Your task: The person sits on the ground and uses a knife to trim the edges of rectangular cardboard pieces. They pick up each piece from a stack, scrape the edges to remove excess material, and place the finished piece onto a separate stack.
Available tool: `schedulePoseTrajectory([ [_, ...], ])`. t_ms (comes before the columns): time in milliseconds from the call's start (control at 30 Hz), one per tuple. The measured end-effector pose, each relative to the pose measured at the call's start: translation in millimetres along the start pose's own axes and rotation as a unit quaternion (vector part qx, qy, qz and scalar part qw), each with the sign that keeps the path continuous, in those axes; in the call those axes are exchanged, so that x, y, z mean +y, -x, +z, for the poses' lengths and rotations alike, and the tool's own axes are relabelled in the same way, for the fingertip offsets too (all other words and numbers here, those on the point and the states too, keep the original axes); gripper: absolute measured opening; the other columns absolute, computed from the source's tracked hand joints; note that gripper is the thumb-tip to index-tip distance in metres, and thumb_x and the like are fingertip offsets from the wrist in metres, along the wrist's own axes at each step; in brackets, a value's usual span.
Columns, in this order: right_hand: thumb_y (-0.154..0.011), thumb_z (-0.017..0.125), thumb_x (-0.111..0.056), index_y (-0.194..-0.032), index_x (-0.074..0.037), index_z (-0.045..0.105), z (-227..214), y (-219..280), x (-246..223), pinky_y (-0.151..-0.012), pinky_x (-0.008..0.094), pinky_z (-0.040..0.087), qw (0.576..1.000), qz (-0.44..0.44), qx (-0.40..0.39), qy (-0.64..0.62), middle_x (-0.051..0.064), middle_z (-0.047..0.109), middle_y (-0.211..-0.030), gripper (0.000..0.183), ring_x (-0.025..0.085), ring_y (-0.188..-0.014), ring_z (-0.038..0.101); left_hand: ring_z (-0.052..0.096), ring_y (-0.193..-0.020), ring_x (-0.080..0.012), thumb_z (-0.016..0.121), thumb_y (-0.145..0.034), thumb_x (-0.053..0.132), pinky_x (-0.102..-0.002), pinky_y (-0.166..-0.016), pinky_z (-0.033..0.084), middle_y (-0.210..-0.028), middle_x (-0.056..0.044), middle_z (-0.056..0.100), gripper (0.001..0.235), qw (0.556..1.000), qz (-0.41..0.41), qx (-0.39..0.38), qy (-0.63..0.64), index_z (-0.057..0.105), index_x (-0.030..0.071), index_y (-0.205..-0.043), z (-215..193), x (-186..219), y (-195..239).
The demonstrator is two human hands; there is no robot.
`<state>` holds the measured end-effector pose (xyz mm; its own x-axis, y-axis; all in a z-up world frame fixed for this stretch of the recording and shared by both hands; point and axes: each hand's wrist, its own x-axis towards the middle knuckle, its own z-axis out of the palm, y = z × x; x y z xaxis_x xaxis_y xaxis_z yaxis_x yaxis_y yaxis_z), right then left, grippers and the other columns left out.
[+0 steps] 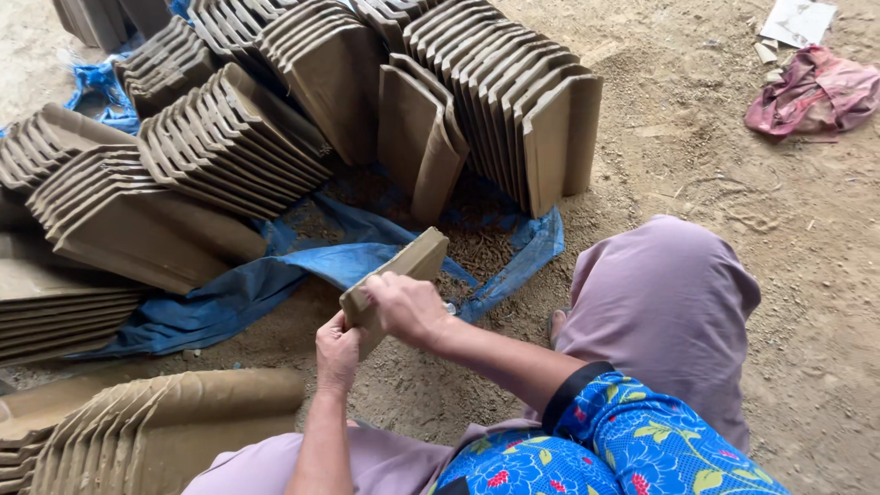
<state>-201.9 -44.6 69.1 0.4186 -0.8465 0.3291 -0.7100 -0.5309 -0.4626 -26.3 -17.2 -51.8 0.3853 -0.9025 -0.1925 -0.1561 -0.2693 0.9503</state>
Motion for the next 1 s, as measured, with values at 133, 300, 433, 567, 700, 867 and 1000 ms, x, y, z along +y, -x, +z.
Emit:
schedulePoseTrajectory([
  [133, -0.094, 0.038, -0.016, -0.102, -0.013, 0.049, 8.8, 5.5, 6.6, -0.055, 0.039, 0.054, 0.994, -0.016, -0.061, 0.088, 0.004, 0.048, -0.073, 0.014, 0.026, -0.067, 0.063, 0.06, -0.077, -0.0138, 0.054, -0.061, -0.004, -0.032, -0.073, 0.052, -0.073, -0.005, 0.067, 0.042, 1.0, 0.003, -0.01, 0.012, 0.075, 0.013, -0.093, 2.7, 14.8, 9.2],
  [300, -0.089, 0.051, -0.016, -0.098, -0.01, 0.052, 26.4, 6.8, 29.6, -0.05, 0.041, 0.054, 0.982, -0.044, 0.027, 0.184, 0.007, 0.048, -0.071, 0.011, 0.03, -0.064, 0.063, 0.061, -0.081, -0.0146, 0.06, -0.063, -0.002, -0.037, -0.079, 0.052, -0.079, -0.007, 0.069, 0.041, 1.0, 0.017, -0.006, 0.011, 0.075, 0.014, -0.098, -0.3, 72.0, 35.5],
  [433, -0.084, 0.053, -0.017, -0.094, -0.016, 0.058, 63.6, 2.6, 87.4, -0.046, 0.04, 0.053, 0.973, 0.0, 0.054, 0.224, 0.004, 0.051, -0.069, 0.011, 0.027, -0.062, 0.063, 0.062, -0.084, -0.0141, 0.061, -0.063, -0.002, -0.036, -0.08, 0.051, -0.082, -0.006, 0.07, 0.042, 1.0, 0.024, 0.007, -0.007, 0.075, 0.016, -0.099, -12.6, 34.2, 14.8],
  [567, -0.087, 0.044, -0.014, -0.094, -0.017, 0.054, 70.2, 0.4, 128.6, -0.057, 0.046, 0.054, 0.981, 0.067, -0.029, 0.18, 0.009, 0.054, -0.074, 0.013, 0.035, -0.068, 0.065, 0.061, -0.082, -0.0159, 0.057, -0.06, -0.007, -0.037, -0.079, 0.05, -0.081, -0.008, 0.069, 0.045, 0.999, 0.033, 0.007, 0.006, 0.074, 0.011, -0.098, -18.6, 25.6, 9.9],
  [700, -0.087, 0.042, -0.015, -0.092, -0.016, 0.054, 72.6, -1.1, 163.7, -0.058, 0.047, 0.054, 0.977, 0.111, -0.044, 0.177, 0.009, 0.057, -0.074, 0.013, 0.035, -0.068, 0.066, 0.061, -0.082, -0.0158, 0.057, -0.059, -0.009, -0.036, -0.08, 0.05, -0.081, -0.007, 0.069, 0.047, 0.999, 0.04, -0.002, 0.016, 0.074, 0.011, -0.098, -19.3, 25.5, 10.8],
  [867, -0.089, 0.039, -0.02, -0.091, -0.015, 0.057, 120.5, 9.5, 250.3, -0.063, 0.049, 0.053, 0.947, 0.236, -0.105, 0.192, 0.01, 0.065, -0.082, 0.019, 0.033, -0.076, 0.068, 0.062, -0.084, -0.0174, 0.058, -0.059, -0.01, -0.037, -0.081, 0.05, -0.083, -0.01, 0.07, 0.047, 0.999, 0.044, -0.003, 0.023, 0.074, 0.009, -0.098, -17.6, 34.2, 16.9],
  [1000, -0.099, 0.031, -0.038, -0.118, -0.011, 0.05, 26.6, 0.4, 168.5, -0.085, 0.047, 0.047, 0.869, 0.459, -0.178, -0.048, 0.018, 0.062, -0.116, 0.038, 0.036, -0.104, 0.061, 0.052, -0.074, -0.0113, 0.056, -0.059, -0.003, -0.026, -0.066, 0.044, -0.078, 0.001, 0.062, 0.042, 0.999, 0.014, -0.007, 0.038, 0.074, 0.001, -0.096, -19.7, 63.4, 27.1],
])
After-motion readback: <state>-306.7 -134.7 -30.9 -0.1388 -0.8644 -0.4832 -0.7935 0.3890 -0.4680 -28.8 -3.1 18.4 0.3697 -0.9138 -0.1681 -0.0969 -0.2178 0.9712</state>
